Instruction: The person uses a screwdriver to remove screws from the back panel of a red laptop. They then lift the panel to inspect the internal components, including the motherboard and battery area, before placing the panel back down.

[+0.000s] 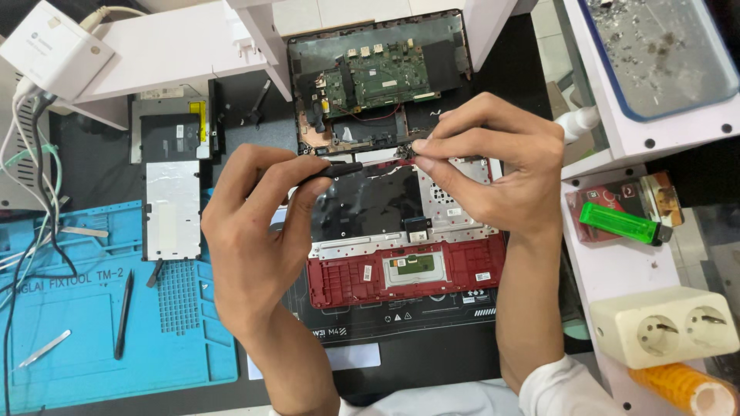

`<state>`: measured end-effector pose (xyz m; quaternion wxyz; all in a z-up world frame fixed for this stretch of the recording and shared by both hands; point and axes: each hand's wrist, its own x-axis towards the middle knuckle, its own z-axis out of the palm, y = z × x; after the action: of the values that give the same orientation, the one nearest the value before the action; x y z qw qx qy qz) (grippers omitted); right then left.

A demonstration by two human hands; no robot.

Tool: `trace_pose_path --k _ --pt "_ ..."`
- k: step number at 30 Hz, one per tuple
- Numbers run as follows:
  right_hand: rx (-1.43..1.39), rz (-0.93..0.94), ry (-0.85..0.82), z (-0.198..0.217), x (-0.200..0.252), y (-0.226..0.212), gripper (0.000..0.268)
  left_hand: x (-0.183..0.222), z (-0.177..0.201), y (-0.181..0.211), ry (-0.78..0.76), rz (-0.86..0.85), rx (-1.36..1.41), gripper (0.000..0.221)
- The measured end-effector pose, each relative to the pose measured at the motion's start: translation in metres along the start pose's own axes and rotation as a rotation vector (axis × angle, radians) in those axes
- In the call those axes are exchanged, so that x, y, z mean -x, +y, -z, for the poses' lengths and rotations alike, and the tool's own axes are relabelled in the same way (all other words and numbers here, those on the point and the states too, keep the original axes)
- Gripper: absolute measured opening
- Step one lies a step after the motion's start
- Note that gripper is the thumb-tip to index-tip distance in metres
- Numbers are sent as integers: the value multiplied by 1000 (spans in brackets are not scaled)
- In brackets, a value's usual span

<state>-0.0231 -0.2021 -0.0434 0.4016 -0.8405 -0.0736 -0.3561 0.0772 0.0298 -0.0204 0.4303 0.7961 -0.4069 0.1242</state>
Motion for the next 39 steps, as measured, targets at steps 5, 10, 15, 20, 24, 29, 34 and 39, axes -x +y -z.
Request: trace_pose_path --k 5,10,15,20,24,29,34,39 --pt "-32 -75 -6 -2 5 7 19 2 -1 -3 7 -1 -13 17" --pt "-196 -137 5 -5 7 15 11 3 2 -5 2 36 -11 16" --pt "-263 -190 23 0 12 22 13 4 13 -6 36 69 -41 12" --pt "-267 -209 28 3 14 29 22 6 22 -3 113 87 -101 16" --pt "-256 -208 19 4 14 30 23 8 18 -6 120 80 -131 17" --pt "-183 -209 17 5 12 29 16 10 17 -5 124 0 -154 20" --pt "-39 -175 -51 5 10 28 6 17 26 11 95 32 -217 24" --pt "-12 -164 -291 11 8 34 49 18 36 32 -143 -45 -321 18"
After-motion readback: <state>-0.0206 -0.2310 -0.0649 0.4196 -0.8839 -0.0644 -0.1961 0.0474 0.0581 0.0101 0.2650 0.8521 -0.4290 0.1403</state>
